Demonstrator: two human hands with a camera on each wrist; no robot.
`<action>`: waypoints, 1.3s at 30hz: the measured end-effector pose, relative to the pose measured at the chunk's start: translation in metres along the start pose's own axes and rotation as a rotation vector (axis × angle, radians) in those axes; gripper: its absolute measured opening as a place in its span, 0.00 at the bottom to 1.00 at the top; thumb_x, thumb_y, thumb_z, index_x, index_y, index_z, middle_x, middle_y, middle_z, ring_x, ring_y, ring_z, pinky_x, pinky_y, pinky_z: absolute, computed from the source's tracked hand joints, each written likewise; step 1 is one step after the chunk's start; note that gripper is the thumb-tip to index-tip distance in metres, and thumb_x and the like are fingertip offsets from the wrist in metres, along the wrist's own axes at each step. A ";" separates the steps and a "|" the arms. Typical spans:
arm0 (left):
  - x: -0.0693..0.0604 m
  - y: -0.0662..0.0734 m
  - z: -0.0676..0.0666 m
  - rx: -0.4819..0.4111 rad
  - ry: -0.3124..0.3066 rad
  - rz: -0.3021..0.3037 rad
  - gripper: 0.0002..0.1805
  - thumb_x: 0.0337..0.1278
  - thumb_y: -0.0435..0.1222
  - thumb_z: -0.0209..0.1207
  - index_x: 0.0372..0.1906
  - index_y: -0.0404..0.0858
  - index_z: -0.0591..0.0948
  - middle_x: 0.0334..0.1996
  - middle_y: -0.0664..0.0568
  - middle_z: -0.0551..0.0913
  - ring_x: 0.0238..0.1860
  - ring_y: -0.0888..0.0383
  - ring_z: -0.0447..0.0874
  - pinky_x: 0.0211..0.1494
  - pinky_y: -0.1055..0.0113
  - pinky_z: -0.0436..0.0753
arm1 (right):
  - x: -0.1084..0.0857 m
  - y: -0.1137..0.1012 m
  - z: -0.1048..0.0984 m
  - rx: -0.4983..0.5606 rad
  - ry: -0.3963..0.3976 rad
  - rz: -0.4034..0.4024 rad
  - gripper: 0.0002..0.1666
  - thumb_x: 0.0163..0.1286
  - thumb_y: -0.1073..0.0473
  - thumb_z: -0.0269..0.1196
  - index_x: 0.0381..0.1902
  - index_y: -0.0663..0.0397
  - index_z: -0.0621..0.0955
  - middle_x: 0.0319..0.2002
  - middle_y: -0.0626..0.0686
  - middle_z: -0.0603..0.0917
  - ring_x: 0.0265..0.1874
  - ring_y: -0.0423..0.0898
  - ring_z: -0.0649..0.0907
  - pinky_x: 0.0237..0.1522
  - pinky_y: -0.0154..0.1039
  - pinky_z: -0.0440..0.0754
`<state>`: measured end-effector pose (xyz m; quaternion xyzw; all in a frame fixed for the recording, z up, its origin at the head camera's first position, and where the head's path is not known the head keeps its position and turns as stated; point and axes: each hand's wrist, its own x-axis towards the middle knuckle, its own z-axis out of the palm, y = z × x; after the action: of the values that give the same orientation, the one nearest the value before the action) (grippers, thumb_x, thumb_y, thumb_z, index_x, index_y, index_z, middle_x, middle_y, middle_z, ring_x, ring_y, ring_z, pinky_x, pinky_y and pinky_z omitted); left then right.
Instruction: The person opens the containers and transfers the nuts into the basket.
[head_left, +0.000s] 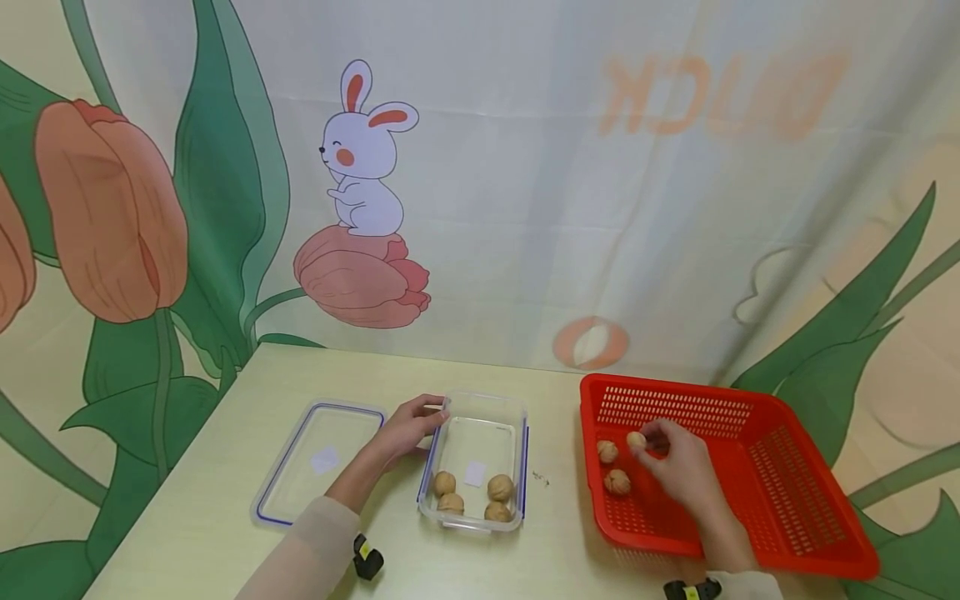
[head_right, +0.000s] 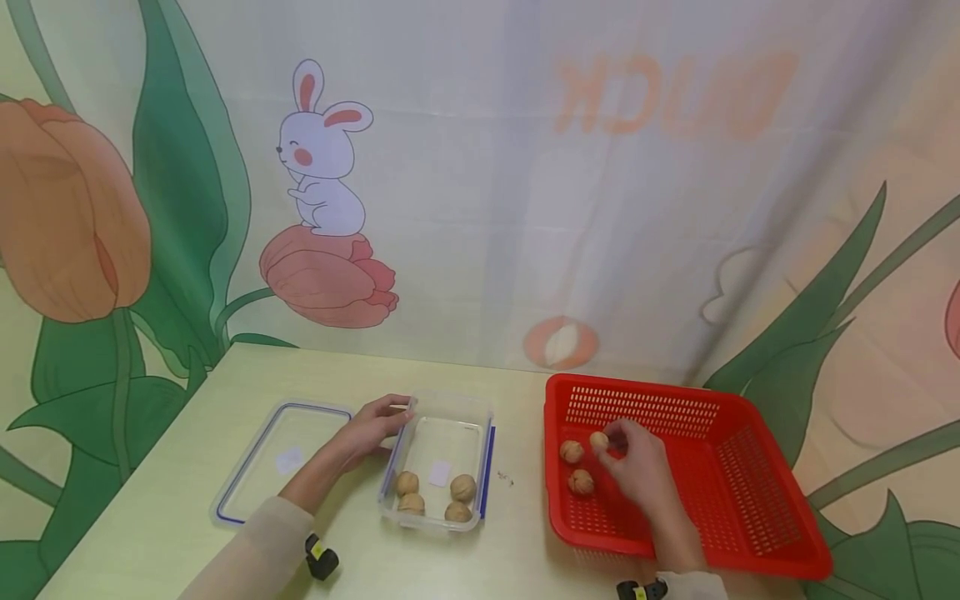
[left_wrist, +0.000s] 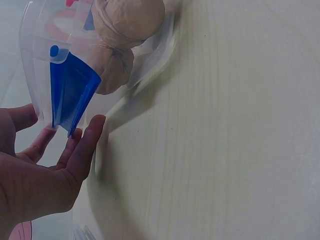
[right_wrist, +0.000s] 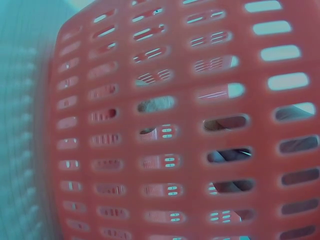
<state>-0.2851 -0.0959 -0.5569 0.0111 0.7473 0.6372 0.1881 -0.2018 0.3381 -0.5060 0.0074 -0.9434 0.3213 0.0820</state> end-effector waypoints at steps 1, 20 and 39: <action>0.000 0.000 0.000 0.001 0.000 0.000 0.24 0.81 0.42 0.57 0.73 0.39 0.74 0.69 0.37 0.75 0.70 0.33 0.75 0.60 0.36 0.83 | 0.000 0.000 0.000 -0.005 -0.001 0.007 0.17 0.68 0.63 0.75 0.50 0.63 0.83 0.45 0.60 0.87 0.44 0.56 0.85 0.50 0.56 0.87; -0.001 0.002 0.000 0.000 0.002 -0.007 0.24 0.81 0.42 0.57 0.73 0.39 0.74 0.69 0.37 0.75 0.70 0.33 0.75 0.60 0.36 0.82 | 0.001 -0.052 0.001 0.055 0.112 -0.135 0.23 0.69 0.60 0.75 0.58 0.63 0.83 0.52 0.62 0.86 0.52 0.60 0.84 0.55 0.61 0.85; -0.001 0.003 -0.001 -0.030 -0.004 -0.011 0.23 0.81 0.41 0.57 0.73 0.40 0.75 0.68 0.36 0.76 0.69 0.33 0.76 0.59 0.36 0.83 | 0.006 -0.156 0.104 0.219 -0.111 -0.358 0.18 0.67 0.61 0.76 0.52 0.55 0.85 0.47 0.52 0.86 0.47 0.54 0.86 0.54 0.53 0.87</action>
<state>-0.2848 -0.0964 -0.5537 0.0054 0.7372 0.6473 0.1934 -0.2127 0.1508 -0.4917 0.2016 -0.8895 0.4013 0.0843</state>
